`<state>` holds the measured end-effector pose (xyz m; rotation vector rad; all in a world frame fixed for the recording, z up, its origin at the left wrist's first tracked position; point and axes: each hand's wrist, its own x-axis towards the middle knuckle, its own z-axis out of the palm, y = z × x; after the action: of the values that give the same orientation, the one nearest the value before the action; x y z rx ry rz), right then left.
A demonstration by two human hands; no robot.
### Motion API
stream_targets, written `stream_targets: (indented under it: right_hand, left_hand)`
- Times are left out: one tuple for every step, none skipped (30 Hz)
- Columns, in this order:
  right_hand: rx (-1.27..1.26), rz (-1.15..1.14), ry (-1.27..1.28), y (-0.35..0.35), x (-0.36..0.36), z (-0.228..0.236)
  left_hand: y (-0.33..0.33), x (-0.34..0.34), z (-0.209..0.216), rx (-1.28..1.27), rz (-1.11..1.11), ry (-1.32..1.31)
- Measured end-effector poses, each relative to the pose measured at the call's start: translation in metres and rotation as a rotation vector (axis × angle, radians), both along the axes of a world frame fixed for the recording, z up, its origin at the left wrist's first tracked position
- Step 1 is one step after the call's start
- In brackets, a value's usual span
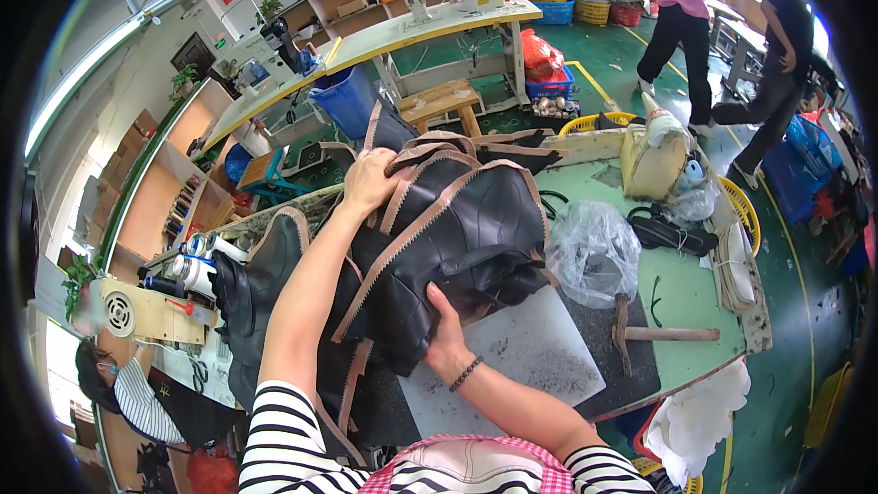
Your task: The person uses a hammer and a small metal tool to tap and secure parts of black leather shoe uppers on a workbench. They repeatedly pick up individual uppers, position the tool, and strike it with the hammer, then place the treated pieces into a plastic bag. The person also handles a small metal component and attaches it to a shoe upper.
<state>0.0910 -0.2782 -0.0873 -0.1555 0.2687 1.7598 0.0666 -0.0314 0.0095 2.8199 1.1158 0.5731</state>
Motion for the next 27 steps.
stream_targets:
  right_hand:
    - [0.008,-0.016,-0.012,0.001,-0.003,0.0]
    - [-0.015,-0.04,-0.034,0.001,-0.007,0.0]
    - [-0.03,-0.037,-0.052,0.0,-0.01,0.001]
    - [-0.05,-0.044,-0.07,-0.001,-0.009,0.002]
    - [-0.071,-0.05,-0.087,-0.002,-0.009,0.002]
    - [-0.133,-0.05,-0.079,-0.004,-0.009,-0.002]
    - [-0.12,-0.109,-0.138,-0.007,-0.007,0.0]
    - [-0.107,-0.162,-0.206,-0.011,-0.005,0.002]
    - [-0.097,-0.213,-0.278,-0.014,-0.003,0.003]
    - [-0.09,-0.215,-0.321,-0.015,0.001,0.006]
    - [-0.086,-0.247,-0.374,-0.02,0.004,0.009]
    - [-0.081,-0.279,-0.426,-0.025,0.005,0.012]
    - [-0.071,-0.314,-0.485,-0.028,0.011,0.017]
    - [-0.059,-0.389,-0.539,-0.031,0.017,0.021]
    - [-0.027,-0.499,-0.664,-0.033,0.027,0.028]
    - [0.02,-0.559,-0.727,-0.039,0.041,0.042]
    - [0.028,-0.583,-0.792,-0.05,0.054,0.07]
    - [0.05,-0.6,-0.907,-0.06,0.078,0.083]
    - [0.082,-0.605,-1.017,-0.068,0.096,0.097]
    - [0.108,-0.618,-1.127,-0.077,0.116,0.112]
    - [0.181,-0.708,-1.277,-0.085,0.139,0.123]
    - [0.174,-0.685,-1.415,-0.099,0.161,0.146]
    - [0.113,-0.534,-1.409,-0.106,0.201,0.15]
    - [0.168,-0.707,-1.931,-0.112,0.261,0.154]
    - [0.105,-0.696,-2.049,-0.125,0.29,0.173]
    - [0.03,-0.651,-2.146,-0.136,0.313,0.193]
    - [-0.034,-0.573,-2.236,-0.147,0.332,0.218]
  left_hand:
    - [-0.008,-0.002,0.001,0.122,-0.031,-0.003]
    - [-0.01,-0.006,-0.002,-0.006,-0.059,-0.047]
    - [-0.006,-0.012,-0.01,-0.135,-0.087,-0.089]
    - [-0.011,-0.012,-0.011,-0.271,-0.124,-0.13]
    - [-0.017,-0.013,-0.013,-0.407,-0.16,-0.17]
    - [-0.02,-0.017,-0.012,-0.592,-0.118,-0.24]
    - [-0.04,-0.015,0.011,-0.756,-0.044,-0.234]
    - [-0.056,-0.017,0.028,-0.804,-0.05,-0.223]
    - [-0.07,-0.018,0.041,-0.854,-0.056,-0.215]
    - [-0.079,-0.021,0.052,-0.874,-0.055,-0.243]
    - [-0.081,-0.022,0.05,-0.873,-0.073,-0.291]
    - [-0.09,-0.023,0.054,-0.879,-0.084,-0.293]
    - [-0.104,-0.018,0.065,-0.881,-0.101,-0.301]
    - [-0.111,-0.017,0.07,-0.875,-0.1,-0.341]
    - [-0.115,-0.014,0.077,-0.868,-0.099,-0.379]
    - [-0.121,-0.008,0.082,-0.887,-0.142,-0.481]
    - [-0.124,-0.001,0.086,-0.871,-0.201,-0.58]
    - [-0.143,0.01,0.106,-0.886,-0.205,-0.589]
    - [-0.152,0.016,0.115,-0.841,-0.243,-0.687]
    - [-0.158,0.024,0.123,-0.85,-0.237,-0.768]
    - [-0.177,0.032,0.134,-0.83,-0.216,-0.917]
    - [-0.197,0.036,0.148,-0.94,-0.234,-0.976]
    - [-0.205,0.04,0.151,-0.947,-0.33,-1.121]
    - [-0.22,0.047,0.159,-1.016,-0.44,-1.226]
    - [-0.238,0.047,0.17,-1.071,-0.492,-1.238]
    - [-0.245,0.057,0.176,-1.034,-0.531,-1.292]
    - [-0.258,0.063,0.181,-1.231,-0.681,-1.34]
